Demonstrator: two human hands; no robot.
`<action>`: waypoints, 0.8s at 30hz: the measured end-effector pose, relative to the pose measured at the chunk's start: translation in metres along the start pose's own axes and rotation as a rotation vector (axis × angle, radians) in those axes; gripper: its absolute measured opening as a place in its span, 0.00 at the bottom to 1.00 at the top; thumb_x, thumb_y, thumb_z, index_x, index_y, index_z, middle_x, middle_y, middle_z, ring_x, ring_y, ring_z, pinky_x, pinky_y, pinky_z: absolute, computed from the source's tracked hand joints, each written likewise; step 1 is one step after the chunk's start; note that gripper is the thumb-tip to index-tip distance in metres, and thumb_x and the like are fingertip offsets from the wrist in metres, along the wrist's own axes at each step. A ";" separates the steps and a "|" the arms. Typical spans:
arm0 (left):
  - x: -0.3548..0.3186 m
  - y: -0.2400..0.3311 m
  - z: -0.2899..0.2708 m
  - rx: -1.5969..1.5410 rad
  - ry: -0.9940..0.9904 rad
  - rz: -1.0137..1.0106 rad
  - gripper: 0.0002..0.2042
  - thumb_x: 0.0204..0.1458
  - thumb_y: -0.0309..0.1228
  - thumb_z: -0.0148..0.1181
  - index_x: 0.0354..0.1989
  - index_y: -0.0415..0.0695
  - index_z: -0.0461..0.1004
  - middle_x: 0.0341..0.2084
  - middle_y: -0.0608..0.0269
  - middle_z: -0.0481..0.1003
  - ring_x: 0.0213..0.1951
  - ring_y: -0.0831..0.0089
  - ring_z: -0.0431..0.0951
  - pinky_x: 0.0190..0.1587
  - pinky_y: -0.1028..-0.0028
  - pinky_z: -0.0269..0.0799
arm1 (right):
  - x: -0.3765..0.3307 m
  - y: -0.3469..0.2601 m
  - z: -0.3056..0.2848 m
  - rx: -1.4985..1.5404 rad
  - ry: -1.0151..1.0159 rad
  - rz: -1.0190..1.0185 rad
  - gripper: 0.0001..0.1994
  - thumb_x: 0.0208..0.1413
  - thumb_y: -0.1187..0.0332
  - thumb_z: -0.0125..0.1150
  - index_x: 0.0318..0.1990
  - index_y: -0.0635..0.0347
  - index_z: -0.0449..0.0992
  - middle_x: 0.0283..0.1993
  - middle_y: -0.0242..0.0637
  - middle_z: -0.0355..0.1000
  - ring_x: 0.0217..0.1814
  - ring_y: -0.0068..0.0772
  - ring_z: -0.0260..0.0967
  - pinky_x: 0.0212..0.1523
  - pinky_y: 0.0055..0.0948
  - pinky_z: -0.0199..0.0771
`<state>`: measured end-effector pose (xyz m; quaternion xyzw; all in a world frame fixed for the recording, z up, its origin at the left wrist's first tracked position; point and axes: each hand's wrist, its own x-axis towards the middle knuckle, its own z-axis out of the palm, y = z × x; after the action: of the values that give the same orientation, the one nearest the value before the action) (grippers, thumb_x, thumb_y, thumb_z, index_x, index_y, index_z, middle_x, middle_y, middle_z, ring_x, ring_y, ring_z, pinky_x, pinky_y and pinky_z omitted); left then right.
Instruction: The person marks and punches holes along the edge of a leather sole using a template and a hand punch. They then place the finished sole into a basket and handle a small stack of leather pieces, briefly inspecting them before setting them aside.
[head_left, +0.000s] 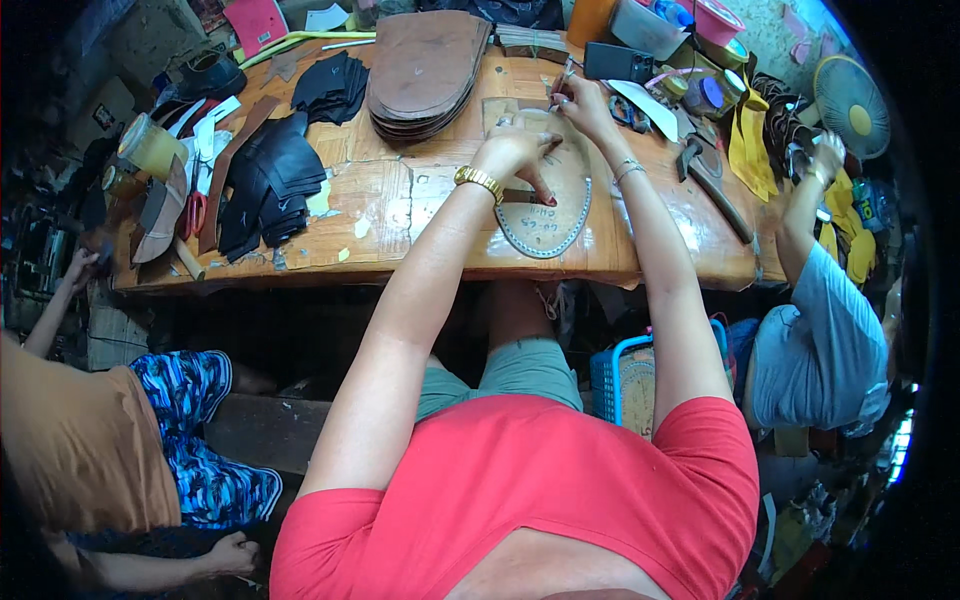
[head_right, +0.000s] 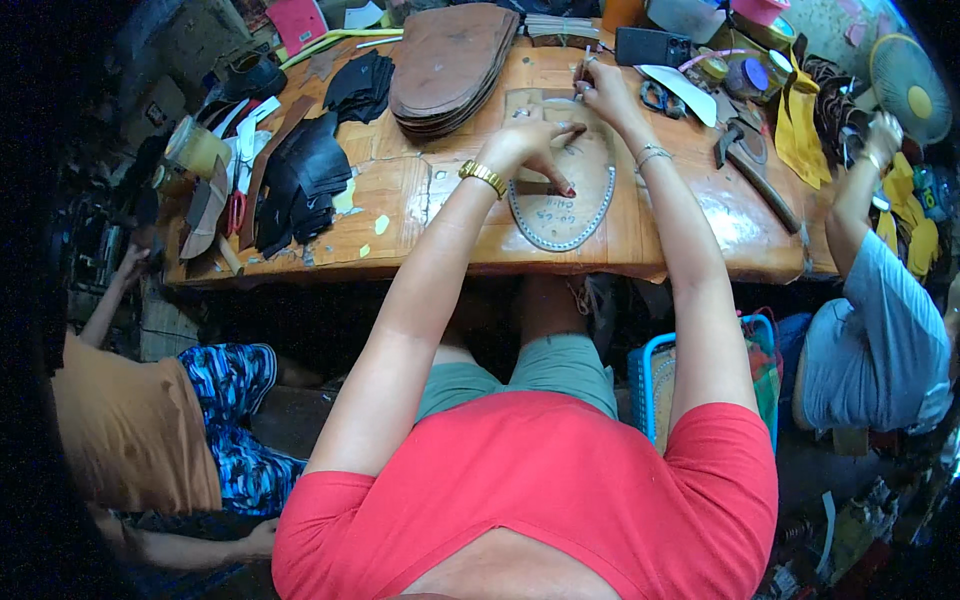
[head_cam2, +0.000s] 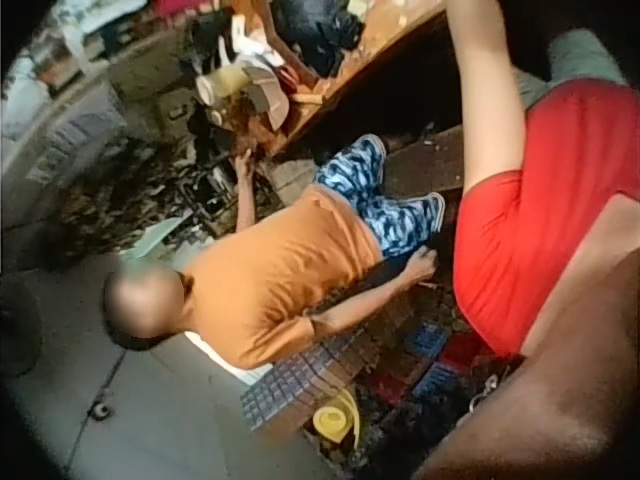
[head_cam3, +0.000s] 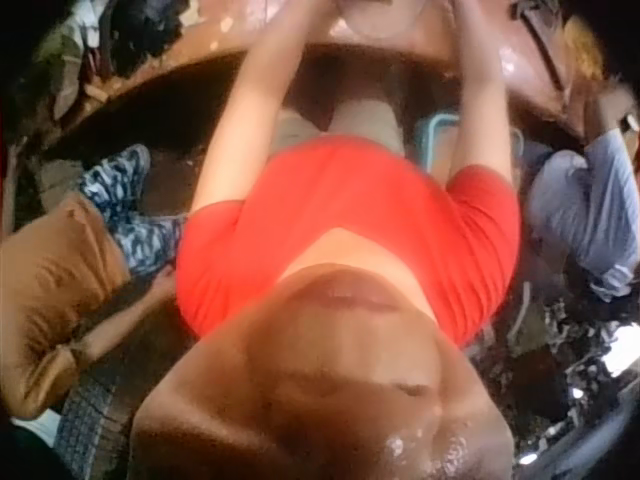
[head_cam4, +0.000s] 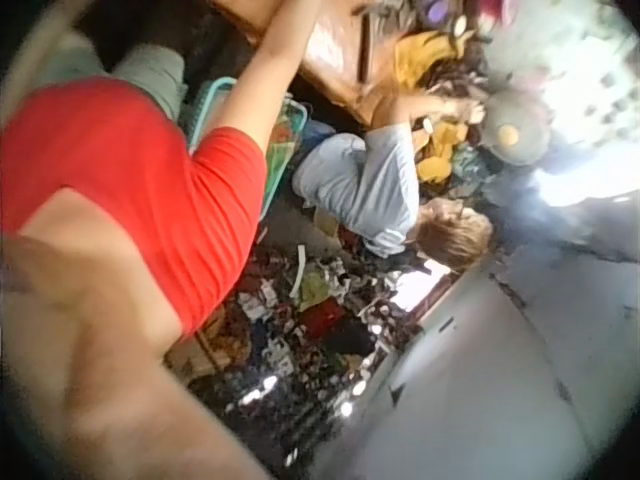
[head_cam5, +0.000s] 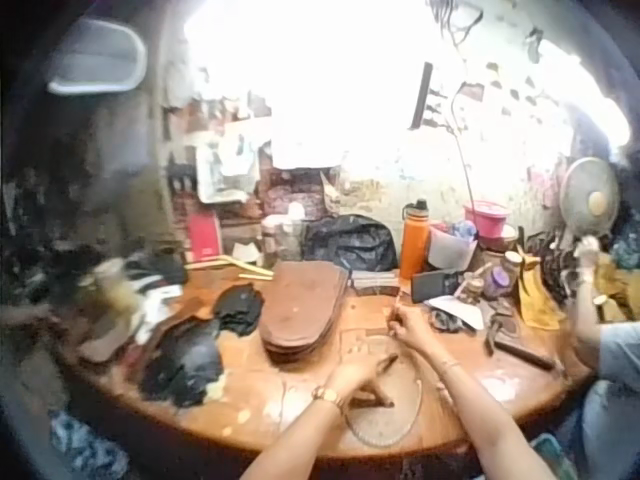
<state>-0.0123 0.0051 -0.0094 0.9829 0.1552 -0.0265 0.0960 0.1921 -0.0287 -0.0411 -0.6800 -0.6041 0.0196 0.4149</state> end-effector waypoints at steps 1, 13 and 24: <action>0.001 0.001 0.000 0.003 0.002 0.001 0.59 0.12 0.64 0.74 0.64 0.62 0.61 0.56 0.47 0.68 0.60 0.51 0.64 0.57 0.60 0.65 | 0.002 0.003 0.002 0.011 0.027 0.012 0.04 0.48 0.79 0.57 0.33 0.67 0.73 0.28 0.47 0.75 0.32 0.40 0.76 0.36 0.33 0.74; 0.003 -0.003 0.000 -0.057 -0.056 0.004 0.59 0.13 0.61 0.75 0.66 0.67 0.57 0.59 0.32 0.59 0.58 0.46 0.65 0.59 0.60 0.63 | 0.011 0.013 0.005 -0.001 0.110 0.014 0.03 0.47 0.79 0.58 0.30 0.67 0.73 0.24 0.46 0.75 0.27 0.38 0.76 0.31 0.34 0.75; 0.004 -0.002 -0.001 -0.045 -0.055 0.011 0.59 0.15 0.61 0.75 0.66 0.66 0.57 0.60 0.34 0.59 0.60 0.46 0.63 0.59 0.60 0.63 | -0.017 0.030 -0.028 -0.110 0.098 0.127 0.01 0.55 0.81 0.54 0.33 0.67 0.70 0.25 0.37 0.74 0.25 0.23 0.74 0.24 0.23 0.74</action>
<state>-0.0093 0.0087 -0.0096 0.9802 0.1475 -0.0495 0.1223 0.2263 -0.0565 -0.0482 -0.7390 -0.5388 -0.0206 0.4039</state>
